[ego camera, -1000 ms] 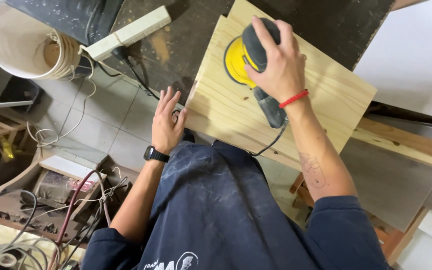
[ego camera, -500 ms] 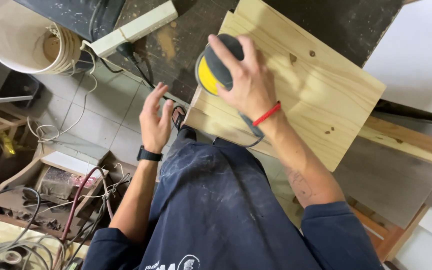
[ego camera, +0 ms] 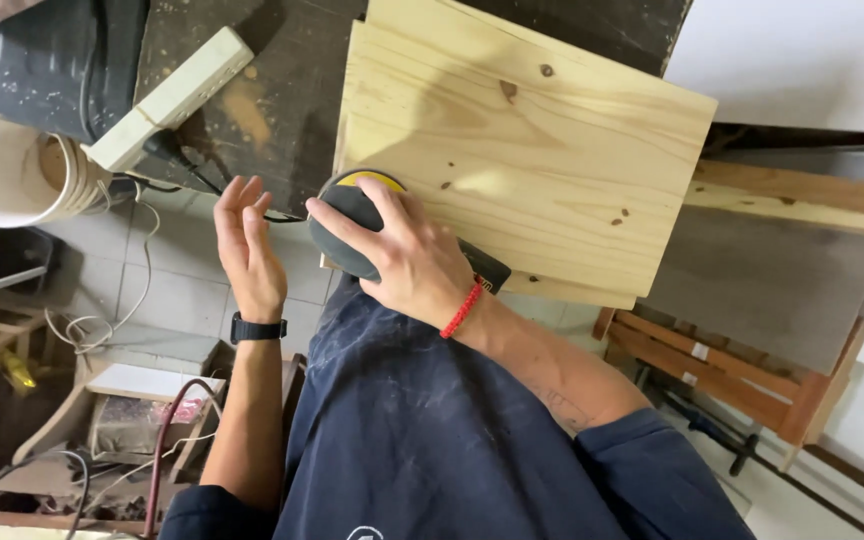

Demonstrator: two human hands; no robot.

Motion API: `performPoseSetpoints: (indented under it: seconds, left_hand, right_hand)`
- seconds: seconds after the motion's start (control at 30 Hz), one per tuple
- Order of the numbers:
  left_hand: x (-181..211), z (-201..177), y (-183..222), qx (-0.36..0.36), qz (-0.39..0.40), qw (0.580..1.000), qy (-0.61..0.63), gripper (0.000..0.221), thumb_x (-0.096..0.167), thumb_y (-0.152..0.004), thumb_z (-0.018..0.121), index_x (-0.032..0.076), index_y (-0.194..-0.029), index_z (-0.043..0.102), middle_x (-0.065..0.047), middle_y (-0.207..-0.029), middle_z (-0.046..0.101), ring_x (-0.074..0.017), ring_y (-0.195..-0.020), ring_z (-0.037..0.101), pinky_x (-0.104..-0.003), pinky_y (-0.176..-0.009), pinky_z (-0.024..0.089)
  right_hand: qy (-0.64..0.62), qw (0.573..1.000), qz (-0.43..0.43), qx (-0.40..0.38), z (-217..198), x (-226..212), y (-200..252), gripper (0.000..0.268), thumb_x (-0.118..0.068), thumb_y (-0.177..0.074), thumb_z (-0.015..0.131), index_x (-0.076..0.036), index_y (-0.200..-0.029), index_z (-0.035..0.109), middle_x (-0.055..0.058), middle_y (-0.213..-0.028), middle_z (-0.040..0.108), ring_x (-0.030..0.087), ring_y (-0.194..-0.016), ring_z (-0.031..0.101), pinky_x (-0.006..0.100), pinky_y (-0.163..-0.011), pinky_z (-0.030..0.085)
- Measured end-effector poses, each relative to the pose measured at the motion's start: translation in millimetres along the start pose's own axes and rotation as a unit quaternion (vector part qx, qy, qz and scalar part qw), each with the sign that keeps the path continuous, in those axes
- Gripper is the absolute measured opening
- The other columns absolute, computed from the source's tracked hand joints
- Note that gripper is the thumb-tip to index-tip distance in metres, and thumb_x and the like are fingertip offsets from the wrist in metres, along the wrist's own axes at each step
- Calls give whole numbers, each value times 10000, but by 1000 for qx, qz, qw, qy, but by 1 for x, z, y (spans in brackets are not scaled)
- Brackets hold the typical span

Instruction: Plugging in an orbital sander and using it to sand the surface and edges of a wooden board on a workbench.

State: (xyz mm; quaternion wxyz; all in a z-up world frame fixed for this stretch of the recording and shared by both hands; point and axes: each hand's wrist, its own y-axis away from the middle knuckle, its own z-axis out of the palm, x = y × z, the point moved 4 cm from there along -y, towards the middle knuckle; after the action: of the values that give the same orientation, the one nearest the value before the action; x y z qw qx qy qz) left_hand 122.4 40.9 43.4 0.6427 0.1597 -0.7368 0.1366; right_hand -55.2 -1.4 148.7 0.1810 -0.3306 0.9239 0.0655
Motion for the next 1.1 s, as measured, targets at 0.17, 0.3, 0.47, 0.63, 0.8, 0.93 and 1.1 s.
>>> performPoseSetpoints:
  seconds: [0.17,0.3,0.47,0.63,0.8,0.93,1.1]
  left_hand:
    - [-3,13,2,-19,-55,998,-5,423,331,-1056,433,24,-1347,447,-201,-1319,568,-324,-1183,610,-397,-1008,490]
    - [-8,22,3,-76,24,996,-34,391,191,-1105,403,-15,-1435,366,-290,-1344,518,-412,-1202,552,-557,-953,470]
    - [7,26,2,-78,-64,994,-52,431,331,-1032,444,72,-1374,407,-180,-1339,592,-274,-1210,610,-396,-995,495]
    - [-1,11,8,-86,-74,993,-40,456,347,-1015,488,63,-1366,423,-204,-1334,589,-295,-1221,602,-387,-995,503]
    - [-14,-5,13,-94,-58,993,-41,391,301,-1027,482,28,-1307,491,-192,-1293,608,-290,-1206,608,-372,-1019,489]
    - [-20,-10,14,-97,-68,993,-30,357,268,-1027,466,31,-1291,513,-172,-1282,613,-280,-1193,612,-366,-1022,489]
    - [-20,-10,11,-120,-58,991,-5,355,264,-1034,476,23,-1292,515,-179,-1280,613,-281,-1172,621,-369,-994,495]
  right_hand:
    - [-6,998,-20,63,5,27,8,915,-103,-702,894,-238,-1463,404,170,-1337,456,339,-1073,618,349,-749,664]
    - [-33,995,89,43,7,76,13,1057,-138,-585,846,-404,-1495,379,123,-1399,419,442,-1119,599,572,-797,600]
    - [22,989,84,119,-29,122,20,862,-145,-758,861,-203,-1481,396,191,-1332,506,382,-1018,648,422,-715,646]
    - [22,978,173,116,-48,155,37,889,-147,-755,852,-232,-1500,374,160,-1336,480,394,-1084,636,475,-770,628]
    - [32,975,180,124,-57,159,51,916,-148,-781,868,-178,-1531,343,159,-1278,430,386,-1066,637,506,-799,623]
    - [7,981,151,120,-46,150,57,894,-205,-814,828,-160,-1544,315,200,-1315,413,417,-1141,596,523,-865,609]
    - [-12,983,139,120,-31,115,52,909,-295,-799,837,-158,-1538,325,238,-1320,432,445,-1173,554,543,-906,567]
